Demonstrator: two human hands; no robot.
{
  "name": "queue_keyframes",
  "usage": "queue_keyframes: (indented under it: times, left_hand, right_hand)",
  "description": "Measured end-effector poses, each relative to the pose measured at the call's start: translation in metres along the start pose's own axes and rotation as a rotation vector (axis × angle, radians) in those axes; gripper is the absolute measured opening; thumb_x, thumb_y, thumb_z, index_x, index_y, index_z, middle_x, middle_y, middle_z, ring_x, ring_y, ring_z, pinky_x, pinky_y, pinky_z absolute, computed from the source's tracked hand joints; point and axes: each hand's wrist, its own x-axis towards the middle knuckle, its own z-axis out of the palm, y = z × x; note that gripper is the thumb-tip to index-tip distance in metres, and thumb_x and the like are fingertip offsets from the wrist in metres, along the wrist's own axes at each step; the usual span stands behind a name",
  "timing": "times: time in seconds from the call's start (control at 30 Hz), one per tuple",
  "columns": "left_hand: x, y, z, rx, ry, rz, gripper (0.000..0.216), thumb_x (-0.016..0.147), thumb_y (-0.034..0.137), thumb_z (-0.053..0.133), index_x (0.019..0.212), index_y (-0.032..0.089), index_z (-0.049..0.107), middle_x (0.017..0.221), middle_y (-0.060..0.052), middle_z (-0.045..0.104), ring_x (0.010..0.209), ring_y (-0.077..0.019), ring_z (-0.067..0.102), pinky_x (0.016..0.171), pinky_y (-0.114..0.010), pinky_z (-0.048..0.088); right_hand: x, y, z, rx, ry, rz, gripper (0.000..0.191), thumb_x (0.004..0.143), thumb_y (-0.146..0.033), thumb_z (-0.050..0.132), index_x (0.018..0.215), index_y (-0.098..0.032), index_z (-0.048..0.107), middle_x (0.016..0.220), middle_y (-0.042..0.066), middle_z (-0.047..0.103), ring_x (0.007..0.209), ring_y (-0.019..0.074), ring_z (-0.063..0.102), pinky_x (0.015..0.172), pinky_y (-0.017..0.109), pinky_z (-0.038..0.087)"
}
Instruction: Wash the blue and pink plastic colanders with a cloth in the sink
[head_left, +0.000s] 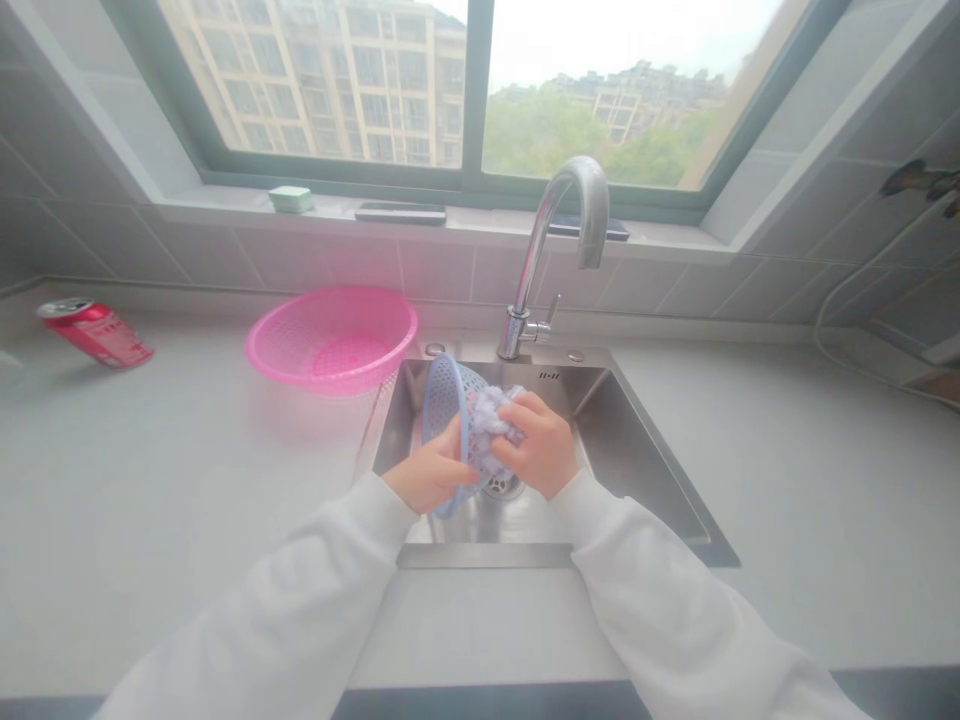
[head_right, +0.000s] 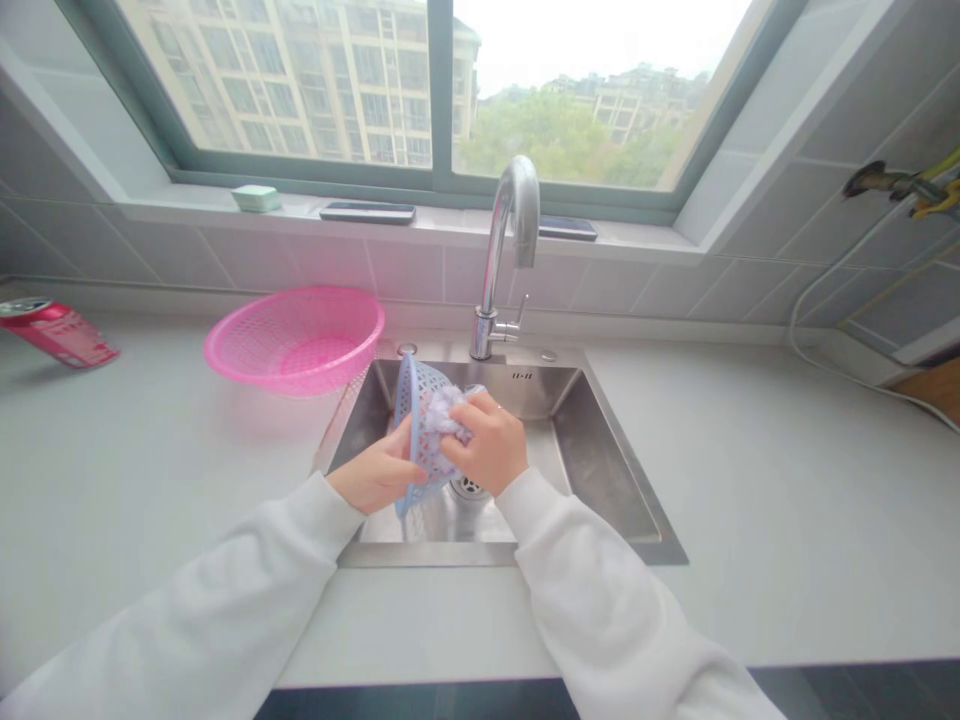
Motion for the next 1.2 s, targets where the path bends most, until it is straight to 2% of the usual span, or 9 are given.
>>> queue_keyframes:
  times: [0.1, 0.17, 0.27, 0.4, 0.5, 0.7, 0.93, 1.07, 1.2]
  left_hand:
    - [0.002, -0.002, -0.008, 0.053, -0.008, 0.018, 0.108, 0.059, -0.005, 0.065, 0.153, 0.039, 0.036, 0.138, -0.005, 0.062, 0.127, -0.0257, 0.059, 0.1, -0.035, 0.047]
    - [0.003, -0.003, -0.013, 0.095, -0.038, -0.002, 0.108, 0.058, -0.005, 0.062, 0.154, 0.038, 0.035, 0.134, -0.005, 0.063, 0.122, -0.0255, 0.061, 0.098, -0.035, 0.048]
    - [0.003, -0.004, -0.02, 0.243, -0.112, -0.046, 0.108, 0.058, -0.002, 0.058, 0.157, 0.034, 0.032, 0.128, -0.004, 0.065, 0.116, -0.025, 0.062, 0.099, -0.037, 0.047]
    - [0.0, -0.009, -0.025, 0.456, -0.245, -0.07, 0.106, 0.059, 0.001, 0.057, 0.157, 0.033, 0.035, 0.129, -0.005, 0.066, 0.125, -0.0285, 0.057, 0.107, -0.043, 0.043]
    - [-0.001, -0.013, -0.025, 0.498, -0.291, -0.037, 0.106, 0.057, 0.002, 0.057, 0.157, 0.033, 0.037, 0.134, -0.005, 0.064, 0.131, -0.0302, 0.053, 0.109, -0.044, 0.041]
    - [0.0, -0.007, -0.017, 0.484, -0.125, -0.07, 0.112, 0.057, 0.001, 0.055, 0.161, 0.031, 0.026, 0.141, -0.007, 0.06, 0.127, -0.03, 0.056, 0.106, -0.043, 0.043]
    - [0.006, -0.003, -0.012, 0.069, -0.105, 0.02, 0.113, 0.053, -0.002, 0.062, 0.155, 0.037, 0.037, 0.147, -0.003, 0.057, 0.136, -0.0283, 0.053, 0.107, -0.035, 0.044]
    - [0.006, 0.0, -0.012, -0.02, -0.01, 0.019, 0.114, 0.06, 0.005, 0.07, 0.159, 0.04, 0.026, 0.145, -0.003, 0.06, 0.136, -0.0276, 0.055, 0.104, -0.037, 0.049]
    - [0.003, 0.004, -0.008, -0.025, 0.079, 0.009, 0.105, 0.075, 0.016, 0.076, 0.16, 0.041, 0.02, 0.141, -0.005, 0.063, 0.133, -0.0256, 0.058, 0.105, -0.039, 0.048]
  right_hand:
    - [-0.008, -0.015, 0.005, -0.127, -0.07, -0.152, 0.006, 0.072, -0.028, 0.062, 0.071, -0.025, 0.068, 0.077, 0.001, 0.065, 0.068, 0.0155, 0.057, 0.061, 0.027, 0.038]
    - [-0.01, -0.019, 0.007, -0.177, -0.064, -0.147, 0.006, 0.072, -0.028, 0.063, 0.071, -0.025, 0.067, 0.077, 0.001, 0.066, 0.066, 0.0154, 0.056, 0.059, 0.027, 0.035]
    - [-0.004, -0.014, 0.004, -0.174, 0.018, -0.002, 0.012, 0.075, -0.028, 0.062, 0.08, -0.025, 0.072, 0.086, 0.002, 0.069, 0.073, 0.0165, 0.061, 0.062, 0.027, 0.039]
    - [0.011, 0.009, -0.007, -0.114, 0.112, 0.211, 0.02, 0.08, -0.03, 0.057, 0.09, -0.026, 0.074, 0.095, 0.003, 0.07, 0.085, 0.0198, 0.065, 0.068, 0.028, 0.044]
    - [0.017, 0.022, -0.012, -0.08, 0.129, 0.267, 0.023, 0.08, -0.031, 0.056, 0.092, -0.026, 0.075, 0.096, 0.003, 0.069, 0.089, 0.0217, 0.066, 0.072, 0.03, 0.046]
    - [0.011, 0.005, -0.007, -0.061, 0.038, 0.097, 0.017, 0.076, -0.026, 0.058, 0.085, -0.025, 0.072, 0.091, 0.002, 0.067, 0.082, 0.0178, 0.063, 0.07, 0.028, 0.044]
    - [0.002, -0.013, 0.0, -0.237, -0.058, -0.103, 0.007, 0.076, -0.029, 0.064, 0.072, -0.024, 0.067, 0.081, 0.002, 0.066, 0.07, 0.0158, 0.057, 0.061, 0.028, 0.034]
    - [-0.005, -0.021, 0.004, -0.344, -0.142, -0.161, 0.013, 0.078, -0.034, 0.066, 0.073, -0.023, 0.067, 0.08, 0.004, 0.068, 0.066, 0.0163, 0.056, 0.056, 0.03, 0.025]
    - [-0.01, -0.028, 0.007, -0.376, -0.195, -0.167, 0.012, 0.079, -0.033, 0.065, 0.075, -0.023, 0.069, 0.082, 0.004, 0.07, 0.061, 0.0156, 0.055, 0.056, 0.031, 0.024]
